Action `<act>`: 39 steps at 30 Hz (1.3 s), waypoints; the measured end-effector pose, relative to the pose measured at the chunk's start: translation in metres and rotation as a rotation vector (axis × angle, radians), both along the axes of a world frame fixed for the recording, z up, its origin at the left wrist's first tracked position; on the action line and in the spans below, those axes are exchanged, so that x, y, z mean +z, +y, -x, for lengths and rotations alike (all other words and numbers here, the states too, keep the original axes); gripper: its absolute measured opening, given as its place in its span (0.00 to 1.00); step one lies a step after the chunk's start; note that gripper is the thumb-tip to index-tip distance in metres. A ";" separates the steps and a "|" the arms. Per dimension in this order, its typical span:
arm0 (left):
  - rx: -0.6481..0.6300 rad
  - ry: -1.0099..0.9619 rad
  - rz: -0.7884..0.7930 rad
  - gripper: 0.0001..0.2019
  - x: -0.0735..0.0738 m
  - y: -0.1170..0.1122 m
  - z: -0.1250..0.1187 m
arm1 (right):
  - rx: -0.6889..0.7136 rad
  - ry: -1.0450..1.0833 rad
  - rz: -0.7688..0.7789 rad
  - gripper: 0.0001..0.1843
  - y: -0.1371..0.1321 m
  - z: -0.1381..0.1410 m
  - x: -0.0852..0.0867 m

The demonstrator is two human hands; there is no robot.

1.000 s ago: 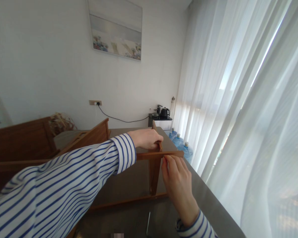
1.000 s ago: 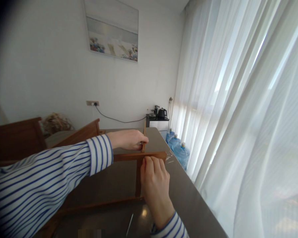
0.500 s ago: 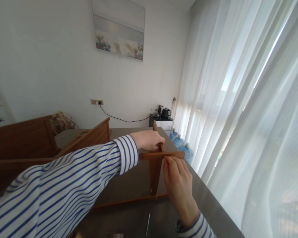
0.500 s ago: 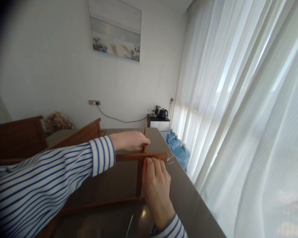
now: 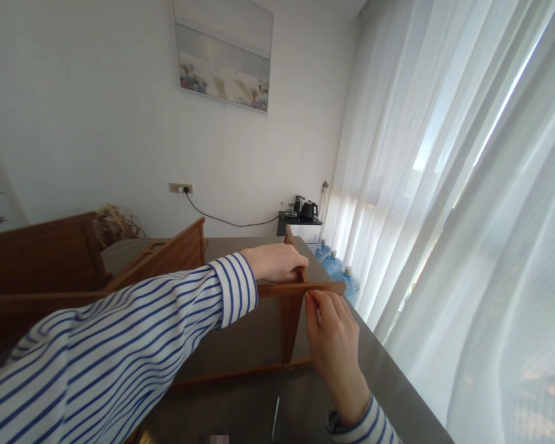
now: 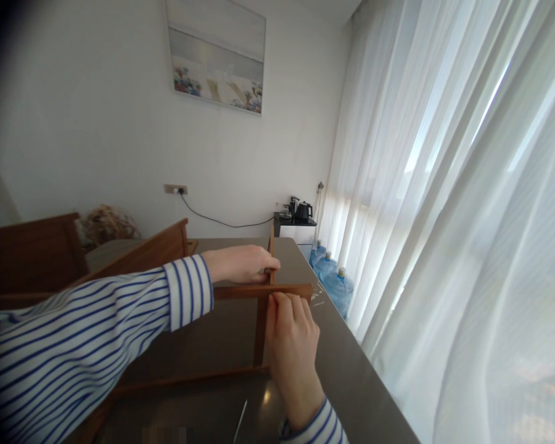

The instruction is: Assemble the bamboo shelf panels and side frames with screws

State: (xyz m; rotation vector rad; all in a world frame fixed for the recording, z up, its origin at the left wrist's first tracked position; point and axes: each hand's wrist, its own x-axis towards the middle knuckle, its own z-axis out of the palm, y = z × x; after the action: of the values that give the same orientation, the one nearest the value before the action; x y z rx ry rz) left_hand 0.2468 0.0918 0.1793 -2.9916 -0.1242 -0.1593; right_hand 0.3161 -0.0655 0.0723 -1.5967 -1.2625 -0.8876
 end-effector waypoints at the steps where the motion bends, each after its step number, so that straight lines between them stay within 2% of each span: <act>1: -0.001 -0.004 -0.005 0.05 0.000 0.000 0.000 | 0.001 0.000 -0.001 0.10 0.000 0.000 0.000; 16: 0.006 -0.020 0.039 0.06 0.000 0.001 0.001 | 0.008 0.082 0.026 0.12 0.001 0.000 0.001; 25: -0.032 -0.031 0.040 0.06 -0.002 0.004 0.001 | 0.036 0.101 0.058 0.10 -0.001 -0.002 -0.003; 33: -0.016 -0.011 0.034 0.07 -0.002 0.004 0.001 | 0.029 0.089 0.062 0.08 -0.022 -0.002 -0.015; 39: -0.018 -0.030 0.039 0.05 0.000 0.002 0.002 | 0.050 0.110 0.132 0.06 -0.037 -0.004 -0.026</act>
State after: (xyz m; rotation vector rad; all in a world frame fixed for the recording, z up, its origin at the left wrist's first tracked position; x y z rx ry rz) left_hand 0.2446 0.0936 0.1795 -3.0306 -0.1043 -0.2067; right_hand 0.3199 -0.1024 0.0461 -1.6860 -1.2989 -0.6881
